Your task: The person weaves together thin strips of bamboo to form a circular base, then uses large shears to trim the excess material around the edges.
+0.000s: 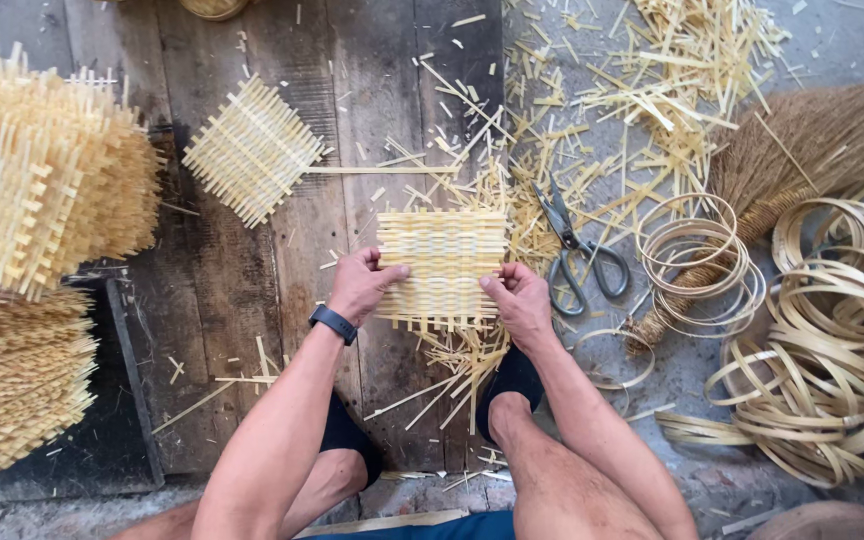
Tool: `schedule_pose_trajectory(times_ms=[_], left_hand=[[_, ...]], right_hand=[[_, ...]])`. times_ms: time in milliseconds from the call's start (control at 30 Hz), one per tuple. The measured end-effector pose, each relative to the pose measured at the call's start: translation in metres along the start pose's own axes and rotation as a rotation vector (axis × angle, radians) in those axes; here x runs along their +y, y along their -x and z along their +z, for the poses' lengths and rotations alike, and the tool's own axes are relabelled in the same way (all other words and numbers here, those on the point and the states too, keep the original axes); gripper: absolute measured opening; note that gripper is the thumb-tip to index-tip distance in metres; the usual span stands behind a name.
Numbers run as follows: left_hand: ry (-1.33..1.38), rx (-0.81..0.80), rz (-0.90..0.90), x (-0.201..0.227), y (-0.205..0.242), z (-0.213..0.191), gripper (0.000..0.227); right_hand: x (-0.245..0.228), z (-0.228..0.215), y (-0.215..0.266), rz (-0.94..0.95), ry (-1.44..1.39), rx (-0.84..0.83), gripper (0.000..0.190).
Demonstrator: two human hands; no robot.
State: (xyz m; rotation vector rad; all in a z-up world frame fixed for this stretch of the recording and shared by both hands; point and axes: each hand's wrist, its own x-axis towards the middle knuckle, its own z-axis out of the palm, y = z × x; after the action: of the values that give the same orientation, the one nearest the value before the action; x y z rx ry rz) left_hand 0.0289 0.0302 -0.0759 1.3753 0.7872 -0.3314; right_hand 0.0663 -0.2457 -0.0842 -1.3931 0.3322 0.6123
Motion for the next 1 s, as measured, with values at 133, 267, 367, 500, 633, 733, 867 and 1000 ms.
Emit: schedule_pose_trajectory(times_ms=[133,267,367,500,633,733,867,1000], left_hand=[[-0.116,0.020,-0.020,0.004,0.006,-0.002,0.035],[-0.138,-0.026,0.013,0.006,0.010,-0.004,0.038],[-0.040,-0.027,-0.029,0.003,0.009,-0.007,0.043],[0.029,-0.052,0.005,0.006,0.007,-0.007,0.051],[-0.052,0.023,-0.035,0.016,0.013,-0.012,0.068],[-0.105,0.217,0.006,0.032,0.023,-0.016,0.073],[-0.237,0.341,0.404,0.057,0.042,-0.006,0.064],[-0.374,0.279,0.650,0.092,0.061,0.028,0.039]], right_hand=[[0.005,0.003,0.001,-0.089,0.102,0.037,0.024],[0.011,0.001,0.004,-0.085,0.261,0.114,0.027],[0.010,0.008,0.005,-0.065,0.226,0.115,0.031],[-0.020,-0.009,0.006,-0.153,0.348,0.139,0.037],[-0.084,-0.096,-0.005,-0.684,1.222,0.356,0.012],[-0.128,-0.158,-0.013,-0.233,2.134,0.281,0.019],[-0.160,-0.188,-0.002,-0.361,2.118,0.259,0.016],[-0.167,-0.158,0.021,-0.509,1.039,0.325,0.011]])
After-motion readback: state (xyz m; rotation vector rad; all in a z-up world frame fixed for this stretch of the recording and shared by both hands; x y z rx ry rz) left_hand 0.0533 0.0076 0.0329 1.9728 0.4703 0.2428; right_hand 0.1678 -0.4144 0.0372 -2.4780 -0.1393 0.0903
